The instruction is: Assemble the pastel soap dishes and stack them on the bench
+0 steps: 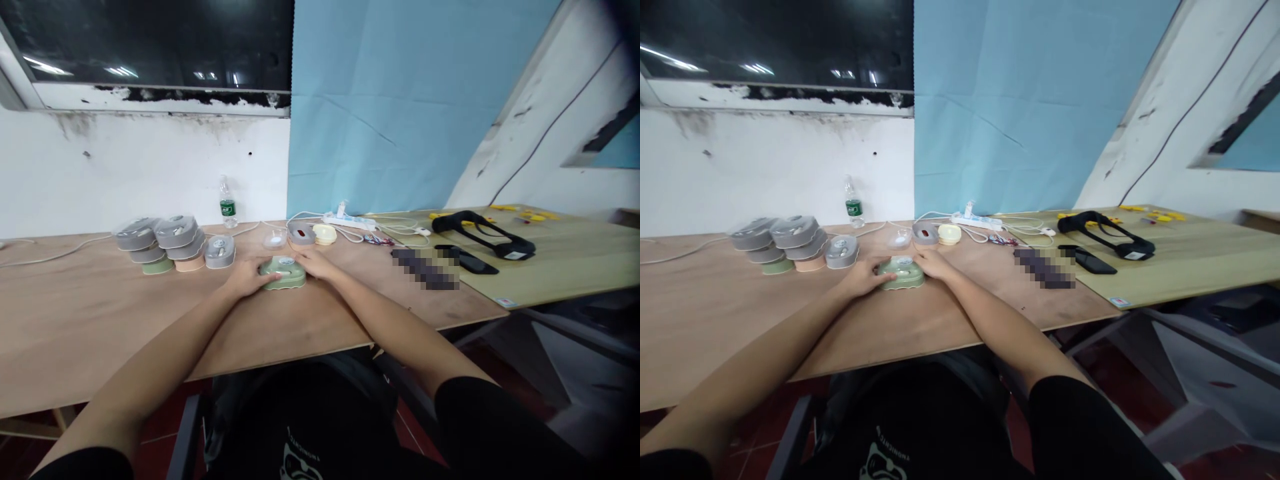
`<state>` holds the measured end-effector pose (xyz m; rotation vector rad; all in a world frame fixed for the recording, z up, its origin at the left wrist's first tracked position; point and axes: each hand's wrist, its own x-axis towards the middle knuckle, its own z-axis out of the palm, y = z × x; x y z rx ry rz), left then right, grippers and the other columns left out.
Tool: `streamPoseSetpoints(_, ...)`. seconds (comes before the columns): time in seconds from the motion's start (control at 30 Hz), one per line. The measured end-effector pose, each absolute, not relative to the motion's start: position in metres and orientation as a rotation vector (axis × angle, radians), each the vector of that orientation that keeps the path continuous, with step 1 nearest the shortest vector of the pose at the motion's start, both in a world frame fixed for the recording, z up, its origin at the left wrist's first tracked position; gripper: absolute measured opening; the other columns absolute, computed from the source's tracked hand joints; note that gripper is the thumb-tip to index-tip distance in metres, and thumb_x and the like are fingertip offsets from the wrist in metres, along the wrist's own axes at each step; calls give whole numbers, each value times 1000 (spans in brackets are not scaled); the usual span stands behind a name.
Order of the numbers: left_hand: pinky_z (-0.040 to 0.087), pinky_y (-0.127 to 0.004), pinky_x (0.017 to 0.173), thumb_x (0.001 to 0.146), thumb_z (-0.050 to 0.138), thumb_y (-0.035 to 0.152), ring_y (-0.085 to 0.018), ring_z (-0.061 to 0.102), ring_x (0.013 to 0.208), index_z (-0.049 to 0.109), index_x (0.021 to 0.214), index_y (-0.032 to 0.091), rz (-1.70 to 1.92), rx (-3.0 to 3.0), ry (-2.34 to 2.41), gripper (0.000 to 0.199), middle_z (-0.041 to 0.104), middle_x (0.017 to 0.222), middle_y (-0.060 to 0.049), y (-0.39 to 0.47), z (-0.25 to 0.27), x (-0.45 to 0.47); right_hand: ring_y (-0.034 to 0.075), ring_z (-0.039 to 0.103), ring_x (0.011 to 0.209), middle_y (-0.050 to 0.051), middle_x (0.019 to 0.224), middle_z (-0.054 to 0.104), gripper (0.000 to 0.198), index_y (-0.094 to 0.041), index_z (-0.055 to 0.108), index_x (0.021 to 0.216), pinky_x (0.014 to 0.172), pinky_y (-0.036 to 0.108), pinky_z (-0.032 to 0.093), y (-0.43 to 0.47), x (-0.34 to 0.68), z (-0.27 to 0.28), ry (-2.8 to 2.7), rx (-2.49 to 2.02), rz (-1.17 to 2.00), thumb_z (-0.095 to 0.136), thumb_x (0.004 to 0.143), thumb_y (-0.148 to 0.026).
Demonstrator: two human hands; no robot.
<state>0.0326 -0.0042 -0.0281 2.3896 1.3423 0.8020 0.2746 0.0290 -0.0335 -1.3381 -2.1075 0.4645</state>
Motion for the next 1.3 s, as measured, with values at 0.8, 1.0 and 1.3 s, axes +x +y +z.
streamPoseSetpoints(0.8,30,-54,103,74,64,56,-40,38,128,48,134,17,1344,2286,2188,73,37,144,-20,9,-4,-20,20,60,92,9,109,66,41,-17,62,115,85,33,46,64,315,-42,-1635,-1343,215,46,89,-44)
streamPoseSetpoints(1.0,25,-55,101,79,56,54,-41,37,127,47,134,14,1096,2351,2347,68,43,140,-22,15,-12,-26,27,50,119,16,133,52,42,-12,57,126,102,38,39,80,341,-49,-1707,-1610,-81,43,88,-23)
streamPoseSetpoints(1.3,27,-56,97,82,51,50,-42,38,124,49,132,15,1089,2309,2384,61,48,136,-21,14,-9,-28,26,60,101,14,114,62,40,-17,66,113,85,33,46,88,362,-52,-1797,-1934,-68,62,75,-30)
